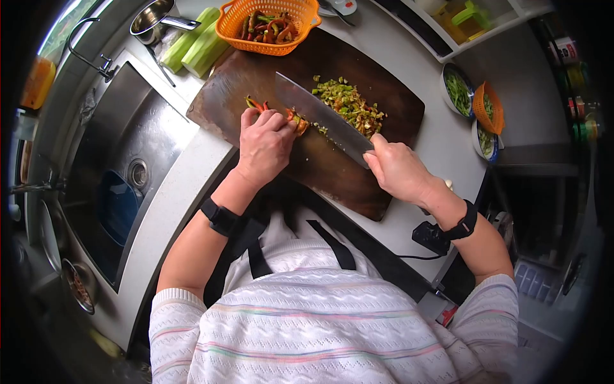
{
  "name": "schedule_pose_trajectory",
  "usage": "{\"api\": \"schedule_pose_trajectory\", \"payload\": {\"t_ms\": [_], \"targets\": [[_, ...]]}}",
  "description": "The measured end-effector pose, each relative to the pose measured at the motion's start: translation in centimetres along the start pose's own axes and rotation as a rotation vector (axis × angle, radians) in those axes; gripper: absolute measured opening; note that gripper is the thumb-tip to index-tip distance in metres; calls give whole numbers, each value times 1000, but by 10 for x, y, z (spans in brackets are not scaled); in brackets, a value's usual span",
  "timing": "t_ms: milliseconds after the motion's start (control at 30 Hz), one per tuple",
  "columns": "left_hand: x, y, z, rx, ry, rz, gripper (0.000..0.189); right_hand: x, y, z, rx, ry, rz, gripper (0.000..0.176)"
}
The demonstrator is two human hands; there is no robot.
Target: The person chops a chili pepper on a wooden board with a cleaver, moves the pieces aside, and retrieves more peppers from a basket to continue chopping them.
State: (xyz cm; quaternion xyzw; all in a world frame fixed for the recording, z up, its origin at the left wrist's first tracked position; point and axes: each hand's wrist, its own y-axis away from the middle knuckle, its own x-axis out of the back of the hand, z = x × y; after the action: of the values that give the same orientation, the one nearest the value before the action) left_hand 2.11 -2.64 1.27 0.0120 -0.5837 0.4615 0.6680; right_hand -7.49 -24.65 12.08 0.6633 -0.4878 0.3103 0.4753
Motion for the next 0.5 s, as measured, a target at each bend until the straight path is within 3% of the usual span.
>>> {"api": "schedule_pose_trajectory", "payload": {"t_ms": [133,233,500], "targets": [[-1,-1,0,8,-2,-2,18,-4,-2,0,3,57,-60,19],[-2,0,0,14,-5,9,18,-24,-6,5,1,83,17,19],[-3,0,0,-7,-22,19,17,-7,-2,-1,0,55,-28,19]]}}
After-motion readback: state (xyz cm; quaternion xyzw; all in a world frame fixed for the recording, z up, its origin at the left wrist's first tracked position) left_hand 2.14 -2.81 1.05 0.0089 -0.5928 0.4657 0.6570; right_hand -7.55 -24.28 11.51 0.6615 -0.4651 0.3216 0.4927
